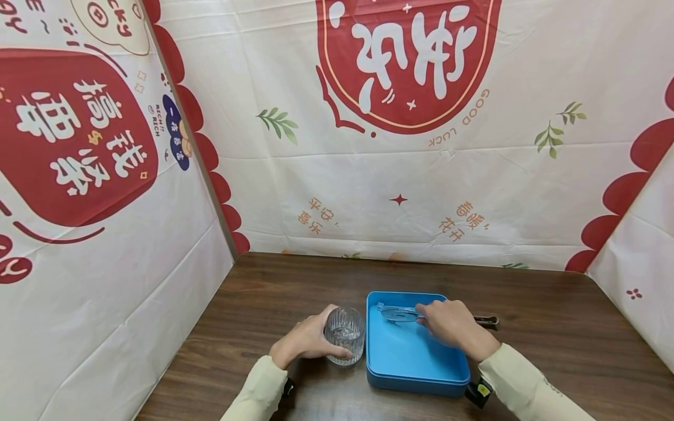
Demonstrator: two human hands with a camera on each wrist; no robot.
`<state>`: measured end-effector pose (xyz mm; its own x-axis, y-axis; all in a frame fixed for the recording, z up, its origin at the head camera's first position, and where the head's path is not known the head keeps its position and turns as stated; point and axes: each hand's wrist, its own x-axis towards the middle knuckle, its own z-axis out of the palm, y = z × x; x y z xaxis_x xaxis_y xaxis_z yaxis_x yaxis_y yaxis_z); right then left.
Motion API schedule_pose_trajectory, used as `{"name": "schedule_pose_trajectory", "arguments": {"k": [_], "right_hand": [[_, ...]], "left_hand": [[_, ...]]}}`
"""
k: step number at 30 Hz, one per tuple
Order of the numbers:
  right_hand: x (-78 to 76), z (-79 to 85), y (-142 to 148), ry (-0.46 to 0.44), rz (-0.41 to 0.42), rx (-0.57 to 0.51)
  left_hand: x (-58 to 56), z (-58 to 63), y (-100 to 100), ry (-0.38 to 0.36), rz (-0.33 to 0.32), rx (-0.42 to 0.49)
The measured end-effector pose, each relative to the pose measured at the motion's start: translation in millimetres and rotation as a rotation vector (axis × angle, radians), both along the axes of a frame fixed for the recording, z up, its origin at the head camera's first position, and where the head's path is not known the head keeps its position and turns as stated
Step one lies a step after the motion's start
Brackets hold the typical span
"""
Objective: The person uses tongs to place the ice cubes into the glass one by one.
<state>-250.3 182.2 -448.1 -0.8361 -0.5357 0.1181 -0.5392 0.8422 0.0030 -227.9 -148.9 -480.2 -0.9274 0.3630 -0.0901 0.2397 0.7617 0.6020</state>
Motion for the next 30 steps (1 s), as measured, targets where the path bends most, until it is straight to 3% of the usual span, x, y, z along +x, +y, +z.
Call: {"name": "schedule_pose_trajectory", "arguments": {"k": [30], "right_hand": [[4.9, 5.3, 1.0, 0.048, 0.026, -0.034]], "left_hand": [[0.7, 0.6, -0.2, 0.007, 0.0, -0.008]]}}
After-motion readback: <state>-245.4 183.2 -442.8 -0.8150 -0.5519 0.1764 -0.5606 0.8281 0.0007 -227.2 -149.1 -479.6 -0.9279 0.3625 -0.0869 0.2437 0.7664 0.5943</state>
